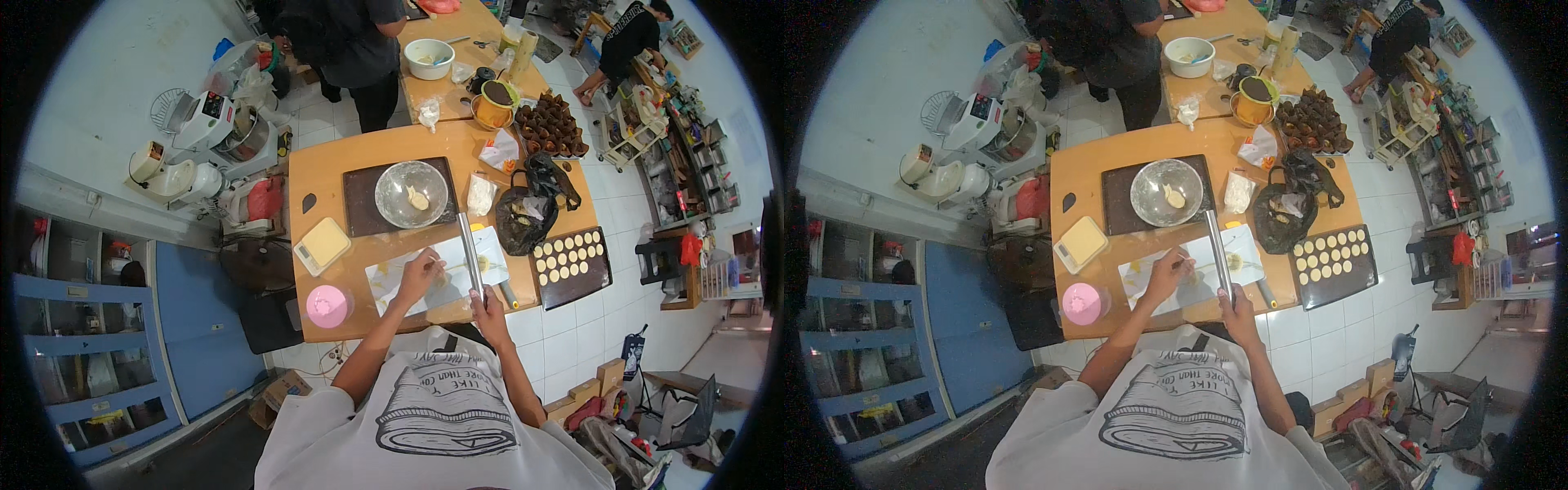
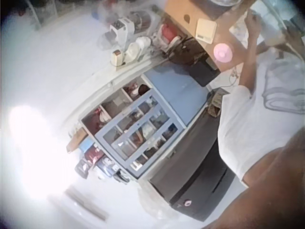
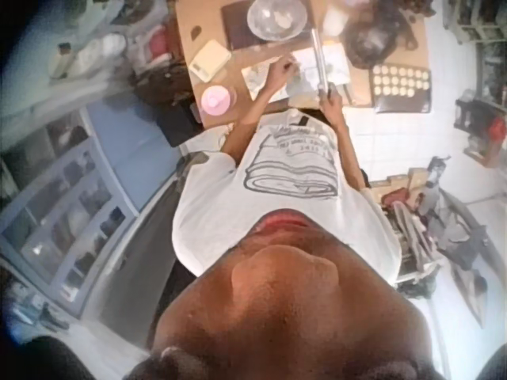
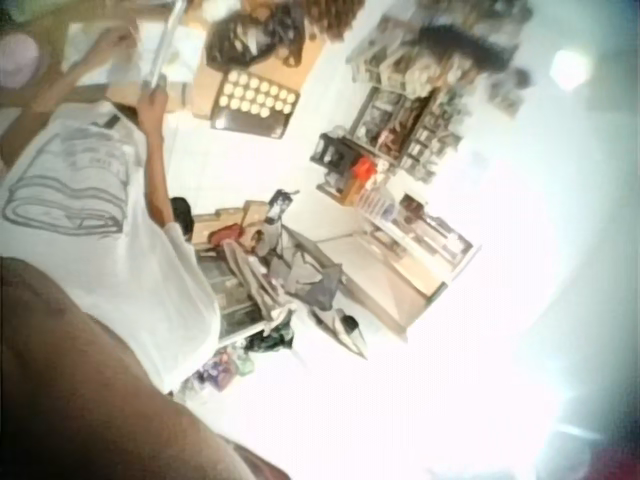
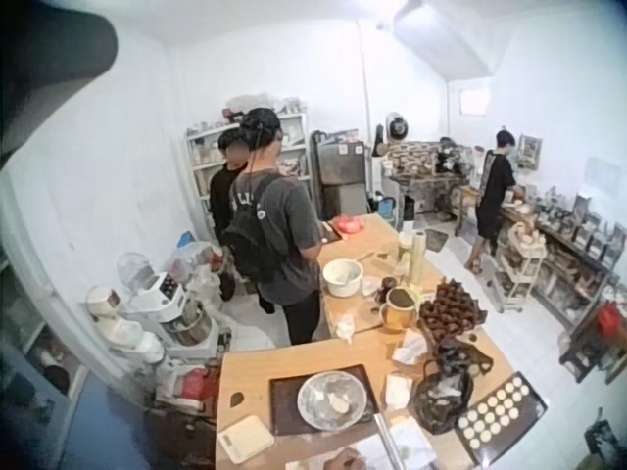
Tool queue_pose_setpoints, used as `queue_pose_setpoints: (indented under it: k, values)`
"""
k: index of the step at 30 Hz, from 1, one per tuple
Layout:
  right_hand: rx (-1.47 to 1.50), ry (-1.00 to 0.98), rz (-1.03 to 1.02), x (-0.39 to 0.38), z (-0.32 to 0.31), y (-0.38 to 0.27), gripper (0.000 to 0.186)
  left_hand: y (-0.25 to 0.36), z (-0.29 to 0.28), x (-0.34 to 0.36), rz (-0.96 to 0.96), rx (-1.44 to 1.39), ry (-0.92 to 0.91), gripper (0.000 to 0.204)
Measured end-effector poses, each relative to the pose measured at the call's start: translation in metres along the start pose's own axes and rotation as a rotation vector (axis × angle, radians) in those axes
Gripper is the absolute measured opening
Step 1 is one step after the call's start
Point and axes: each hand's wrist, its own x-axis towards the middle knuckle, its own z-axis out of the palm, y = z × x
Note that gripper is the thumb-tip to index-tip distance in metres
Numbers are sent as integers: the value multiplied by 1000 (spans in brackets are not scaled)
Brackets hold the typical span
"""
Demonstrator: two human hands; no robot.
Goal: The person cuts dough with a tool and folds each piece by hand on a table in a bakery.
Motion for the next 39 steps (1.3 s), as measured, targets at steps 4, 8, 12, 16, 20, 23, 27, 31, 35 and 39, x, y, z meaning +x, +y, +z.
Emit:
queue_pose_setpoints:
  k: [4,8,12,16,20,23,27,31,35,39]
  values:
    - [-29,7,-19,-15,1,7,26,0,8,-18,211,197,64,15]
    - [29,20,19,-29,0,9,26,-16,23,-23,207,158,88,8]
    - [35,49,-8,-35,-2,14,26,-29,33,-22,216,286,53,7]
    - [51,73,14,-40,-5,11,27,-36,42,-26,289,354,167,14]
    - [42,103,35,-46,-11,17,27,-12,38,-33,176,228,234,8]
    - [115,82,63,-48,-5,14,27,-45,24,-30,189,349,290,4]
    - [126,88,63,-50,0,13,27,-42,23,-24,230,503,284,4]
    - [-5,88,25,-43,4,31,29,-39,20,-23,236,529,267,5]
    - [-159,82,-47,-38,7,34,34,-41,5,-24,208,461,167,5]
    - [-226,73,-34,-35,2,27,36,-36,-4,-31,148,297,76,5]
